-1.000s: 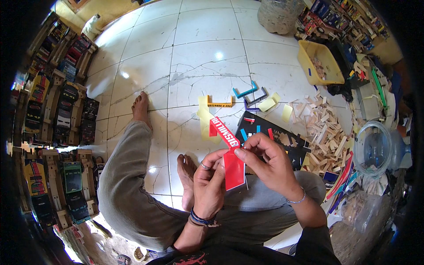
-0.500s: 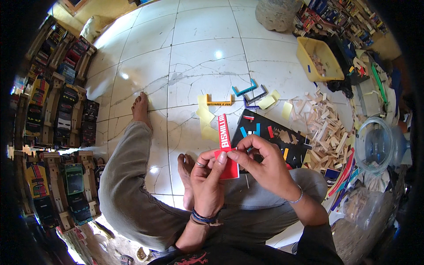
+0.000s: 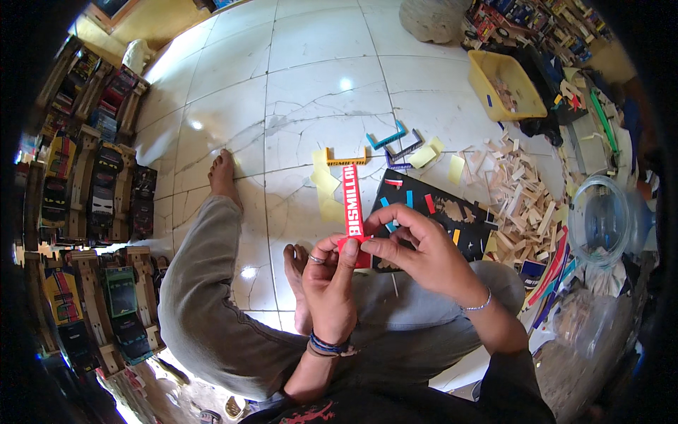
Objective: The person sits on the floor and uses scissors to cut a red cardboard piece into a specific shape. They repeatedly trim the edges and corners, folding the piece to align cuts, and discard small offcuts onto the floor.
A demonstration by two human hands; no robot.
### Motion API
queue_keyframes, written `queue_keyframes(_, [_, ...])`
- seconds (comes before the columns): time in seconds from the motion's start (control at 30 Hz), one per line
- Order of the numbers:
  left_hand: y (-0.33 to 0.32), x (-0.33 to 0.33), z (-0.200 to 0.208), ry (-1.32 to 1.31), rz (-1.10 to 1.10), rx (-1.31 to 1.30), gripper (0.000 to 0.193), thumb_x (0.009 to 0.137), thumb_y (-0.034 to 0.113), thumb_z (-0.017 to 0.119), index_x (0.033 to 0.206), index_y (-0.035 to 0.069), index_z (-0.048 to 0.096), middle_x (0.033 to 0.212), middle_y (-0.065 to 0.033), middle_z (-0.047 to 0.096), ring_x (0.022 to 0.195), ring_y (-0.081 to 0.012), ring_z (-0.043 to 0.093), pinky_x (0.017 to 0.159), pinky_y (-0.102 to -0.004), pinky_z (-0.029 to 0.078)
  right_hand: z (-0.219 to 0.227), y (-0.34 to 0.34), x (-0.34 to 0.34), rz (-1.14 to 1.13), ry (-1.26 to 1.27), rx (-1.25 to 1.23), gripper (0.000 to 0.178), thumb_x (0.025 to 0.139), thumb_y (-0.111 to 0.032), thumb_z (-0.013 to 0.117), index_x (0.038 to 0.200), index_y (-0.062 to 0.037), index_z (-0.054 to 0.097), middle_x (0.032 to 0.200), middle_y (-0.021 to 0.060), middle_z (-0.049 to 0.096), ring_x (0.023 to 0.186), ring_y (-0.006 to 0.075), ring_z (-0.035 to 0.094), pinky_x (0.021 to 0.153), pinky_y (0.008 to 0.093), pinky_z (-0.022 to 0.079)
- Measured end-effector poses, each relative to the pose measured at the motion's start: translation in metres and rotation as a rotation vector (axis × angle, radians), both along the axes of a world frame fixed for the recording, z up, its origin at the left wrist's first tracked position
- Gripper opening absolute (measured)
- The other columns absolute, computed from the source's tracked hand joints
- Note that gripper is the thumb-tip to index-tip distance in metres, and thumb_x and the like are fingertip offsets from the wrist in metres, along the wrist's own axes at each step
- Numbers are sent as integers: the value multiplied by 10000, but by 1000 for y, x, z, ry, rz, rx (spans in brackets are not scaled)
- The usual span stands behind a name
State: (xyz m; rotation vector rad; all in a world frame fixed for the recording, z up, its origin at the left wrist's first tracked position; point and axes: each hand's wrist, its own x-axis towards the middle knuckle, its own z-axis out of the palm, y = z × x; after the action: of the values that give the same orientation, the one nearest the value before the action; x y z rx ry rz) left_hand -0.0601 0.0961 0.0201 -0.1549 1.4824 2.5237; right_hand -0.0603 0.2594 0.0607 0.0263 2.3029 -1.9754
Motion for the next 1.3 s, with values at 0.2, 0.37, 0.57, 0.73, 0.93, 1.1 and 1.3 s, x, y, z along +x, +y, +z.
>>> queue_keyframes(0.2, [3, 4, -4, 133, 2, -158, 326, 959, 57, 693, 1249, 6, 555, 1000, -62, 691, 896, -88, 624, 794, -226, 501, -8, 5, -3, -6, -213, -262, 257, 1008, -226, 657, 1140, -6, 643, 998, -37, 619, 941, 17, 548, 800, 205, 472])
queue_keyframes(0.37, [3, 2, -6, 278, 14, -215, 602, 915, -15, 712, 1424, 13, 392, 1003, -90, 709, 1005, -144, 647, 832, -234, 516, -11, 11, -2, -24, -364, -425, 270, 1015, -297, 631, 1053, -38, 699, 1001, -17, 664, 947, 62, 593, 869, 253, 473])
queue_keyframes(0.57, [1, 3, -3, 299, -78, -267, 622, 906, -27, 716, 1433, 20, 390, 1035, -105, 715, 1067, -179, 639, 914, -283, 512, -10, 12, -2, -49, -345, -583, 275, 1003, -242, 633, 1137, -13, 707, 1077, 32, 706, 1002, 95, 632, 913, 269, 479])
queue_keyframes(0.73, [1, 1, 0, 178, -163, -154, 556, 892, -20, 731, 1366, 42, 447, 1086, -101, 711, 1091, -176, 634, 976, -316, 469, -3, 11, -1, -40, -290, -618, 322, 1000, -294, 630, 1068, 4, 733, 911, 6, 715, 907, 76, 628, 884, 243, 459])
queue_keyframes(0.93, [-7, -1, 5, 516, -32, -631, 231, 817, 75, 812, 1007, 115, 686, 1069, -39, 723, 1038, -158, 647, 1080, -422, 267, -2, 17, -2, -18, -194, -306, 245, 1006, -199, 637, 1149, -8, 688, 1014, -3, 668, 971, 55, 597, 852, 224, 474])
queue_keyframes(1.1, [-6, 3, 0, 558, 39, -644, 156, 799, 24, 803, 918, 81, 720, 1047, -76, 719, 930, -183, 629, 944, -364, 384, -9, 17, -3, 32, -169, -404, 289, 1006, -246, 649, 1145, 3, 693, 1013, -4, 664, 952, 55, 598, 841, 221, 478])
queue_keyframes(1.3, [-14, 1, -17, 396, -179, -355, 298, 900, 64, 705, 1174, 2, 605, 1310, -189, 592, 1161, -280, 603, 963, -398, 527, -13, 33, -7, 129, 114, 47, 333, 1002, -323, 640, 1074, -6, 715, 992, 110, 653, 921, 181, 637, 770, 311, 493])
